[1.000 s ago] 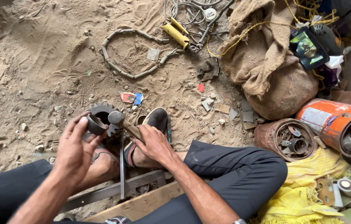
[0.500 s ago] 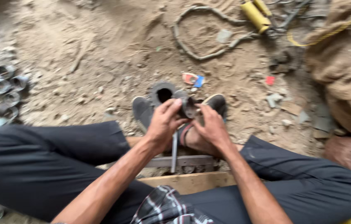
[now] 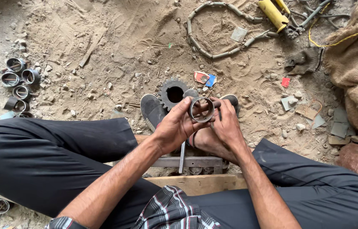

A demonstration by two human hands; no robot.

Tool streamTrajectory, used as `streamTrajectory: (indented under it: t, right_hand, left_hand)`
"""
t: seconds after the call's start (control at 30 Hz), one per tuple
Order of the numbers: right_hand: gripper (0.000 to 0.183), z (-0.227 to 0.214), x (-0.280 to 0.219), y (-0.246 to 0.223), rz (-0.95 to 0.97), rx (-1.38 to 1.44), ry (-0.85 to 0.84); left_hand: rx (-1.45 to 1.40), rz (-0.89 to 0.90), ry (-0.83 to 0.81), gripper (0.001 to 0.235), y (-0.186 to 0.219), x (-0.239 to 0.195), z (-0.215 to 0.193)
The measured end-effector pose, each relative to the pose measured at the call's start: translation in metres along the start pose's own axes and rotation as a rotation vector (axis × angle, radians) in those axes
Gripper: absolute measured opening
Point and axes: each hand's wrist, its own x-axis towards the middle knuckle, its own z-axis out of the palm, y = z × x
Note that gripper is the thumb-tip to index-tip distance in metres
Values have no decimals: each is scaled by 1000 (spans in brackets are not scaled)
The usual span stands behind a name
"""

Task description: The person sits on the ground and uses a hammer to strike a cylindrical metal part placed on a gear. The person repeatedly adjusts the part and strikes it to shape or fit it.

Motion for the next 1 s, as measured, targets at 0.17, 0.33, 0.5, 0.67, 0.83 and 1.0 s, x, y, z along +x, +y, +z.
streamTrajectory:
  t: [0.17,0.33,0.5,0.67,0.83,1.0]
  right_hand:
    - [34,-13,7,-1,150,245,56]
    - [25,-25,5,-8,-48,530,180]
    - [24,-20,1,-23,-30,583,73]
    - [23,-21,3,-35,-91,506,-18]
    - [20,-24,3,-38,-75,457,-17]
    - [18,-21,2,-38,-58,427,-16]
  left_hand:
    - [-9,-1,-2,45,0,-1,0]
    - [-18,-9,-23,58,-1,2,-3]
    - [304,7,187,36,-14,7,-12]
    - [593,-30,338,36,-24,6,-14]
    - [651,-100,354,37,-22,4,-8]
    - [653,-106,374,38,-19,3,-4]
